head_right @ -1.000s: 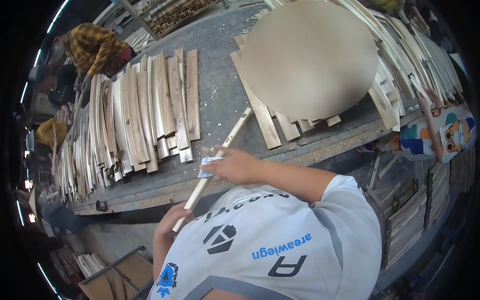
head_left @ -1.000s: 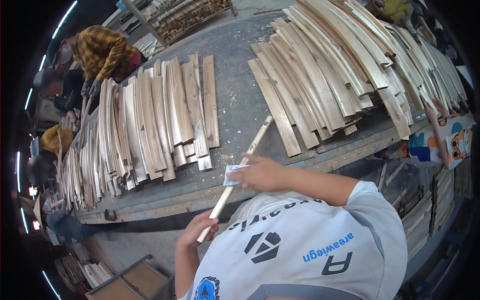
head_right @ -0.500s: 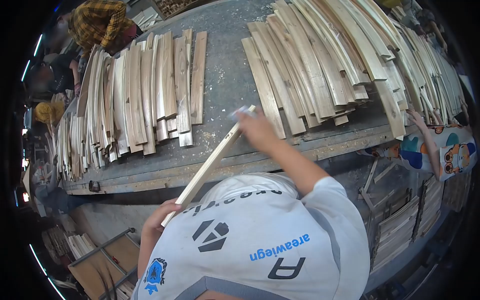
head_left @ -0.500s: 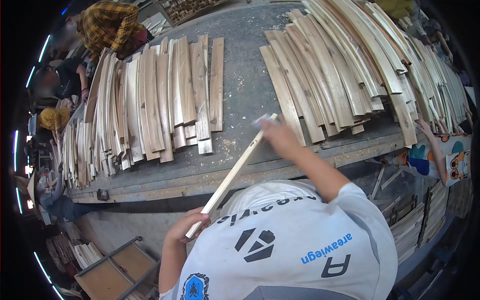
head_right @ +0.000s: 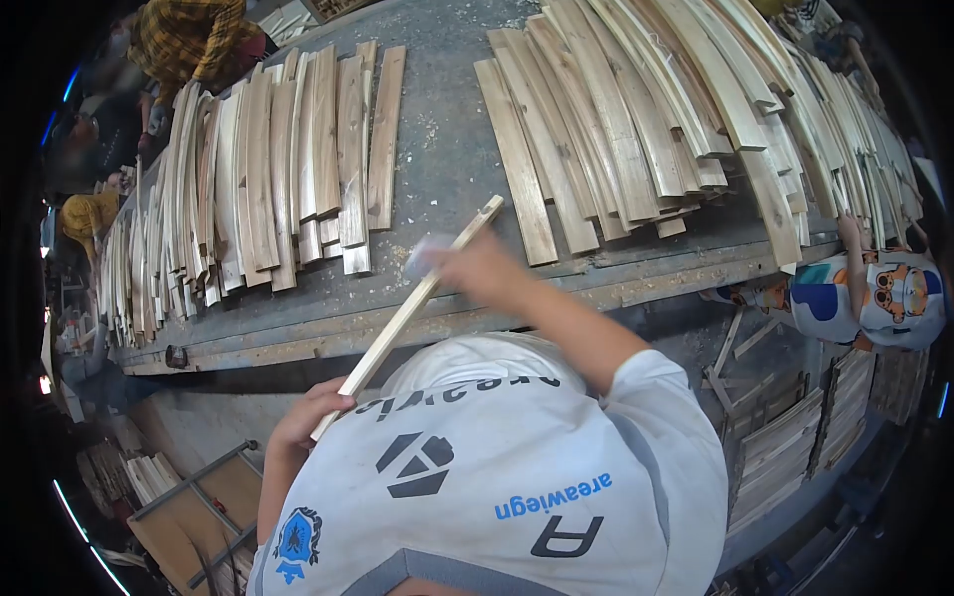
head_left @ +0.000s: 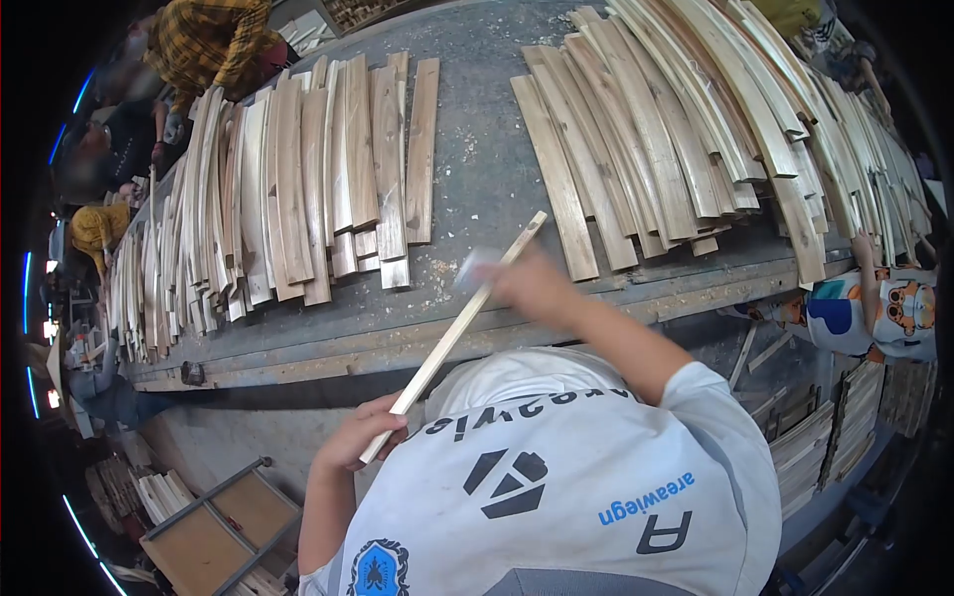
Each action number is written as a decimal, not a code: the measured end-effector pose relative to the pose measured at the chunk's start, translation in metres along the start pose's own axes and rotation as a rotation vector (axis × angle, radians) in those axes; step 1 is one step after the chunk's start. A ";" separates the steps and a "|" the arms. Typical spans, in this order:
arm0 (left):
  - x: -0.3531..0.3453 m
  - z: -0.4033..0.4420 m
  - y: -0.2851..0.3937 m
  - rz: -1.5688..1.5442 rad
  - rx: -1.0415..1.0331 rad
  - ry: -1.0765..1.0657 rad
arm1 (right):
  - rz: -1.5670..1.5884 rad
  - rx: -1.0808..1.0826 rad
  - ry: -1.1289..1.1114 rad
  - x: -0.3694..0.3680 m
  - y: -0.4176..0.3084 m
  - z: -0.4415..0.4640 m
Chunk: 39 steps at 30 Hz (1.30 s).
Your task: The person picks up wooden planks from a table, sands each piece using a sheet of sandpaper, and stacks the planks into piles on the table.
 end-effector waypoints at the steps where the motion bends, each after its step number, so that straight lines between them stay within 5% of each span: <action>1: -0.001 0.002 -0.003 0.012 -0.022 -0.006 | 0.099 -0.185 0.082 0.024 0.042 0.005; 4: 0.005 0.005 -0.018 -0.108 0.032 0.001 | -0.338 -0.089 0.112 0.036 0.013 0.003; 5: 0.008 0.003 -0.025 -0.170 0.077 0.006 | 0.184 -0.401 -0.043 0.013 -0.017 -0.008; 7: 0.003 0.003 -0.040 -0.471 0.118 -0.069 | -0.294 0.426 -0.115 -0.033 -0.056 -0.019; 10: -0.009 0.012 -0.049 -0.747 0.079 -0.172 | -0.218 -0.178 0.028 0.020 0.008 -0.001; 12: -0.016 0.018 -0.051 -0.793 -0.002 -0.236 | -0.381 -0.098 0.454 0.074 0.044 -0.017; 14: -0.028 0.028 -0.028 -0.734 -0.131 -0.310 | -0.237 0.005 0.695 0.119 -0.001 -0.047; 18: -0.080 0.059 0.060 -0.698 -0.326 -0.533 | -0.202 0.329 0.813 0.153 -0.070 -0.121; 24: -0.211 0.131 0.253 0.112 -0.684 -0.185 | -0.276 0.356 0.931 0.181 -0.094 -0.220; 28: -0.330 0.217 0.335 0.262 -0.751 -0.206 | -0.245 0.292 1.061 0.200 -0.086 -0.275; 32: -0.425 0.239 0.350 0.537 -0.704 -0.408 | -0.299 0.183 1.175 0.218 -0.073 -0.322; 39: -0.436 0.237 0.345 0.536 -0.790 -0.290 | -0.174 0.079 1.235 0.240 -0.039 -0.352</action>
Point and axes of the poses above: each hand's wrist, its own z-axis towards the middle knuckle, its own x-axis out of the back of the hand, y = z × x, the point moved 6 cm from there along z, towards the middle knuckle, and after that the axes turned 5 degrees about -y, right-handed, at the moved point
